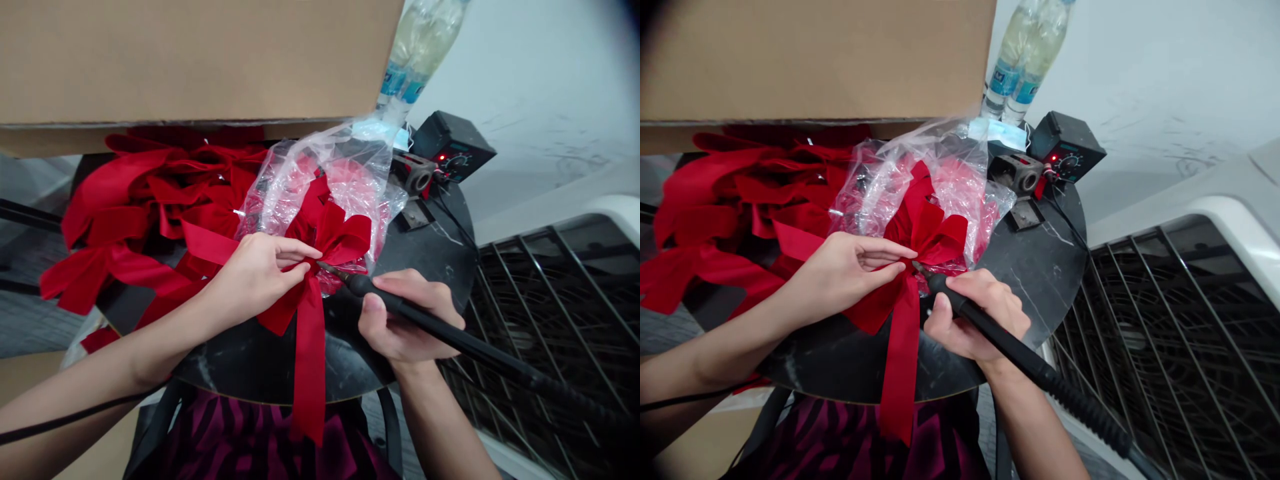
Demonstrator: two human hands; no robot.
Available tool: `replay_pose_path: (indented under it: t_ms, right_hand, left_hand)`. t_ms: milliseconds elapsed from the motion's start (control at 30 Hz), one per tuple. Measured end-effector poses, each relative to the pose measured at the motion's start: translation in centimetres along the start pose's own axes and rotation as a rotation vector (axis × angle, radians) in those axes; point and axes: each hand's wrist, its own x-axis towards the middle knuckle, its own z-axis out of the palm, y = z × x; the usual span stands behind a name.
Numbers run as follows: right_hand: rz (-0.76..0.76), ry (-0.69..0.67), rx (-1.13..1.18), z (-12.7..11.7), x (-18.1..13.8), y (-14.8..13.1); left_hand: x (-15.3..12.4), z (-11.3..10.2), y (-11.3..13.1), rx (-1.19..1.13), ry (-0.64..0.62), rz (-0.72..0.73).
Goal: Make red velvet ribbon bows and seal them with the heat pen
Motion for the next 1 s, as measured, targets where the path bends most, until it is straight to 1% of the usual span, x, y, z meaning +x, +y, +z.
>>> replay_pose_path:
  t_ms: [200,333,467,633,767,867,1000]
  right_hand:
    - [-0.015,0.049,0.024,-0.7,0.3,-0.1]
    - [-0.119,0.070,0.064,-0.6,0.6,-0.3]
    - [-0.142,0.074,0.097,-0.1,0.6,-0.5]
    - [-0.133,0.052,0.092,0.2,0.5,-0.7]
    - [-0.133,0.060,0.066,0.2,0.6,-0.7]
    - [-0.163,0.028,0.058,0.2,0.6,-0.6]
    - [-0.163,-0.008,0.058,0.1,0.3,-0.4]
  left_hand:
    - [0.0,-0.1,0.2,-0.024,-0.009,-0.023]
    - [0.0,-0.1,0.2,-0.027,-0.004,-0.026]
    - [0.0,0.0,0.3,-0.022,0.002,-0.024]
    - [0.0,0.0,0.3,-0.017,0.002,-0.022]
    - [-0.1,-0.1,0.3,-0.019,0.000,-0.018]
    - [-0.1,-0.1,0.3,-0.014,0.000,-0.013]
    - [0.0,0.1,0.2,-0.003,0.005,-0.004]
